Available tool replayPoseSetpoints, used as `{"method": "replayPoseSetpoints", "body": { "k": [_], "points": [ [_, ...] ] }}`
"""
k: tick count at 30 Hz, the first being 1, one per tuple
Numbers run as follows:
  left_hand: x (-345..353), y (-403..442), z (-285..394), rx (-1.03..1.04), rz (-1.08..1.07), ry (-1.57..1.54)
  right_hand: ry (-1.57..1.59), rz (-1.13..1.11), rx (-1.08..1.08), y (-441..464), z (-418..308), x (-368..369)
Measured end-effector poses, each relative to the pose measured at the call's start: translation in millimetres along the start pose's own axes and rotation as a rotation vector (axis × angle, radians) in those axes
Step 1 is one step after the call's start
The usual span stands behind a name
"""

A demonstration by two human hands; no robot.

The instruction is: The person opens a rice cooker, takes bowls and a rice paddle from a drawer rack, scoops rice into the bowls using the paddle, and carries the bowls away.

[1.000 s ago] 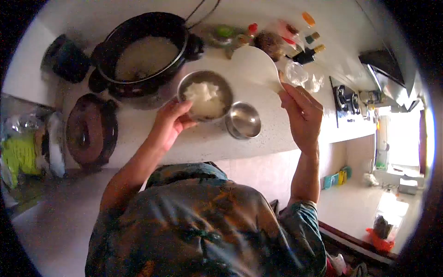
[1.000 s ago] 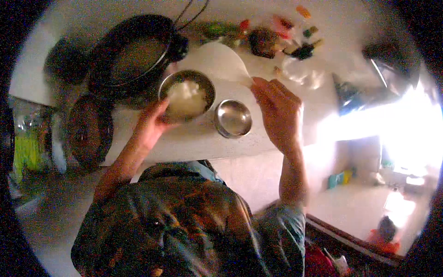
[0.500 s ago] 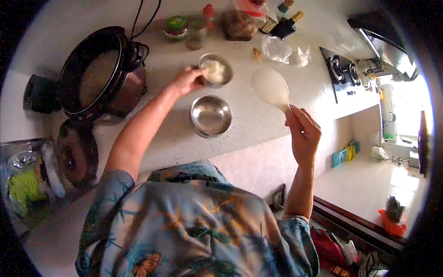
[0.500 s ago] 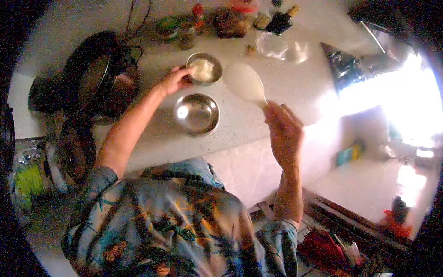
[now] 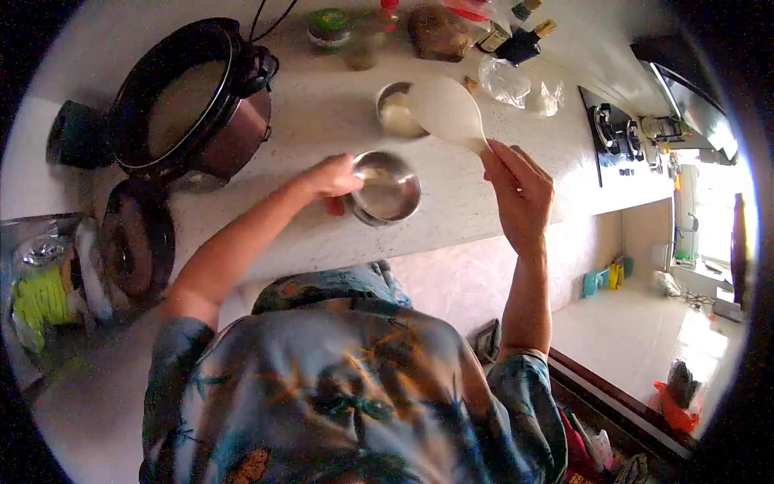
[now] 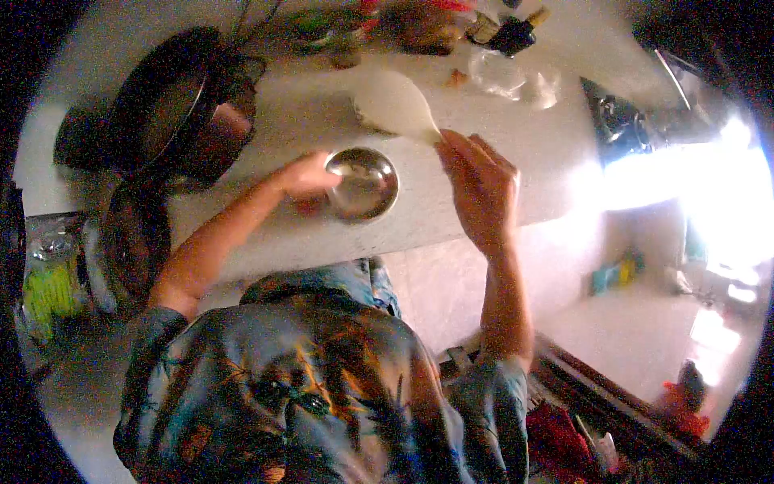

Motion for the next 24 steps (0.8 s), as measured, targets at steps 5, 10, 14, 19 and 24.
{"method": "replayPoseSetpoints", "body": {
  "k": [5, 10, 14, 19, 24],
  "points": [
    [0, -27, 50, -0.056, 0.133, 0.155, -0.029, -0.041, -0.103, 14, -33, 18],
    [-28, -119, 98, 0.2, 0.434, 0.163, -0.067, -0.084, -0.161, 24, -79, 29],
    [-43, -171, 60, 0.102, 0.403, -0.693, -0.073, -0.169, -0.324, 47, -130, 61],
    [-64, -243, 6, 0.158, 0.408, -1.0, -0.107, -0.268, -0.587, 81, -211, 135],
    [-80, -317, -31, 0.2, 0.474, -1.23, -0.614, -0.363, -0.917, 100, -264, 255]
  ]
}}
Point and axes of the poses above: each hand's wrist, its own y-axis towards the middle knuckle, its own x-axis out of the palm, z = x × y, the point moved 9 cm from there along y, towards the middle knuckle, and after that the axes turned 11 degrees about -y, right-handed, at the moved point
